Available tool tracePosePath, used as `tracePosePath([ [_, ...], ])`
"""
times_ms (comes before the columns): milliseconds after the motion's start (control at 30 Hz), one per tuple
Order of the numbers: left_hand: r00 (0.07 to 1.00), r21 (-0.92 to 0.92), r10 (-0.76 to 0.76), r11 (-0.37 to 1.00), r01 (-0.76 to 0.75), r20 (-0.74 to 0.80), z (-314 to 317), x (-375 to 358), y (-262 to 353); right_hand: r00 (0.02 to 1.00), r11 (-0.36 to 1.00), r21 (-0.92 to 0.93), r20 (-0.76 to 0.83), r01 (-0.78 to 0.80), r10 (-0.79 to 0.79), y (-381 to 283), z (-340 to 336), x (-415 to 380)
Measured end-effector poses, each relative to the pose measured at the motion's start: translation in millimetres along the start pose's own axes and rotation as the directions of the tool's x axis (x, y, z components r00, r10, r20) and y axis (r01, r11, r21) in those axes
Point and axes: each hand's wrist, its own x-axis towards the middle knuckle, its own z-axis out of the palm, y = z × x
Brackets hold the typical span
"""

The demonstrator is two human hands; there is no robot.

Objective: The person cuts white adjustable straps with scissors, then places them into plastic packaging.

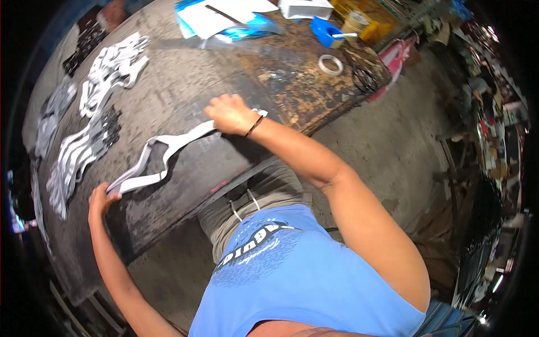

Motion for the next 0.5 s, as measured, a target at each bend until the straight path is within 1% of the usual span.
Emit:
tracePosePath([
  [33,0.985,0.106,0.035,0.994,-0.017,-0.169,3.5,-3.5,0.3,0.963,0.988,0.097,-0.255,0.118,-0.09,-0.4,-1.1,-10.4],
  [67,0.942,0.206,0.078,0.979,-0.009,-0.328,6.7,-4.5,1.3,0.958,0.975,0.182,-0.277,0.132,-0.078,-2.5,-17.9,-17.5],
  [100,0.943,0.21,0.088,0.978,-0.02,-0.32,11.8,-0.4,1.8,0.937,0.934,0.302,-0.341,0.189,-0.079,-0.2,-36.2,-32.0],
  [133,0.857,0.142,0.17,0.983,-0.114,-0.486,18.4,5.1,2.0,0.942,0.904,0.39,-0.332,0.176,-0.04,4.2,-50.4,-48.6],
  [167,0.736,0.092,0.224,0.972,-0.217,-0.639,21.9,10.7,4.4,0.947,0.864,0.476,-0.323,0.163,-0.001,10.9,-61.2,-66.8],
  [200,0.699,0.033,0.215,0.964,-0.265,-0.682,24.2,10.1,25.3,0.958,0.838,0.536,-0.281,0.106,0.058,20.1,-69.1,-88.2],
  [233,0.655,-0.004,0.233,0.941,-0.339,-0.719,31.1,10.7,46.9,0.965,0.805,0.591,-0.235,0.049,0.114,30.8,-75.7,-110.4],
  [267,0.683,-0.188,0.153,0.898,-0.398,-0.714,38.5,3.8,85.5,0.951,0.79,0.613,-0.232,-0.021,0.206,43.0,-73.6,-132.8],
  [300,0.688,-0.355,0.107,0.794,-0.494,-0.718,55.5,2.9,119.8,0.928,0.768,0.634,-0.227,-0.089,0.295,56.7,-68.2,-155.1],
  [333,0.712,-0.337,0.161,0.795,-0.504,-0.684,52.1,-17.7,176.7,0.89,0.701,0.69,-0.189,-0.18,0.415,70.8,-68.8,-176.1],
  [367,0.725,-0.347,0.256,0.745,-0.57,-0.64,60.9,-21.4,213.2,0.837,0.622,0.737,-0.145,-0.264,0.528,86.5,-69.7,-196.5],
  [400,0.64,-0.275,0.345,0.692,-0.668,-0.686,66.9,-27.0,257.1,0.757,0.593,0.745,-0.187,-0.306,0.626,106.9,-65.5,-214.9],
  [433,0.73,-0.457,0.344,0.603,-0.654,-0.591,77.0,-31.4,294.9,0.664,0.561,0.754,-0.227,-0.343,0.712,130.1,-61.0,-231.0],
  [467,0.693,-0.42,0.409,0.577,-0.701,-0.594,83.4,-34.2,332.1,0.571,0.547,0.737,-0.268,-0.398,0.776,154.2,-61.8,-243.5],
  [500,0.658,-0.398,0.484,0.536,-0.744,-0.577,99.1,-26.3,356.9,0.47,0.526,0.723,-0.31,-0.448,0.827,179.7,-61.7,-253.3],
])
